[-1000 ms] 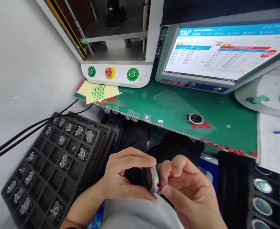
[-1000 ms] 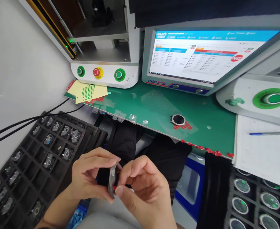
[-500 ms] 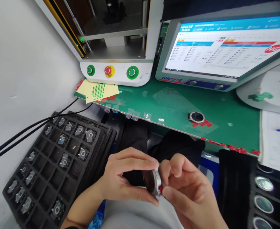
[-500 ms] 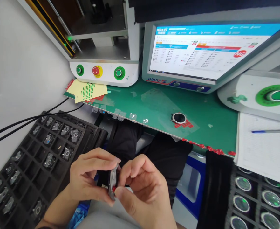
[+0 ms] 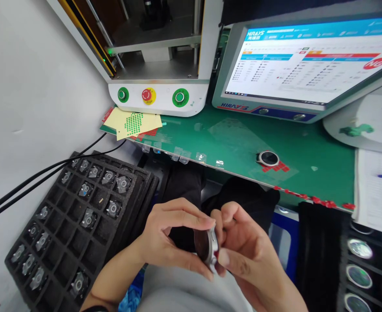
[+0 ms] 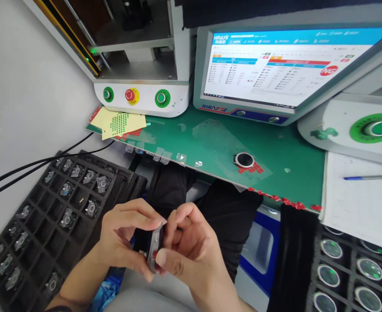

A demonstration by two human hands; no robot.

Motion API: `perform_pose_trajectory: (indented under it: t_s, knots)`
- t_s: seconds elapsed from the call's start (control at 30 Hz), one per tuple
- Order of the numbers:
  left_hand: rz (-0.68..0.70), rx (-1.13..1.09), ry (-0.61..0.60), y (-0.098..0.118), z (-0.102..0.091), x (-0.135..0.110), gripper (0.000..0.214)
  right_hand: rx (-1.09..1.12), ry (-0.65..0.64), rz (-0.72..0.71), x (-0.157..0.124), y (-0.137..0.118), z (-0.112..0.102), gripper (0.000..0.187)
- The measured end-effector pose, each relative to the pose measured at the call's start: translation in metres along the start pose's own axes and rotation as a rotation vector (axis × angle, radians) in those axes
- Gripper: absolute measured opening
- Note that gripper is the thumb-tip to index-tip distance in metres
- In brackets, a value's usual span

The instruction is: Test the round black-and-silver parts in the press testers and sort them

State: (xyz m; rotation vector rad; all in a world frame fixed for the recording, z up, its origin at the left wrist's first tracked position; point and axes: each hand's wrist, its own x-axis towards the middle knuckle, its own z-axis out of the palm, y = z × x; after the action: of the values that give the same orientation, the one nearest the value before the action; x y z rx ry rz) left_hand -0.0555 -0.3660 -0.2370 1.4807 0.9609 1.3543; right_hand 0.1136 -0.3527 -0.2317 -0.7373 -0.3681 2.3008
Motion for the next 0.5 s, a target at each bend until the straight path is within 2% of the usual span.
perform_pose_trajectory:
  t_s: [0.1, 0.23, 0.37, 0.43, 0.5]
  knots:
    - [-0.022, -0.074, -0.015, -0.002, 0.004, 0.0, 0.069, -0.004, 0.051, 0.004, 0.0, 0.003, 0.001, 0.056]
    - [-0.042, -0.155, -0.017, -0.001, 0.009, -0.001, 0.071, -0.065, 0.001, -0.025, -0.001, 0.007, 0.001, 0.056]
    - [-0.072, -0.207, -0.001, 0.001, 0.01, -0.002, 0.07, -0.024, 0.082, -0.003, -0.005, 0.011, 0.006, 0.059]
    - [-0.132, -0.286, -0.007, 0.0, 0.011, -0.004, 0.07, -0.015, 0.1, 0.008, -0.006, 0.011, 0.008, 0.061]
    - [-0.233, -0.471, -0.03, -0.002, 0.015, -0.006, 0.068, -0.044, 0.074, -0.019, -0.007, 0.01, 0.007, 0.059]
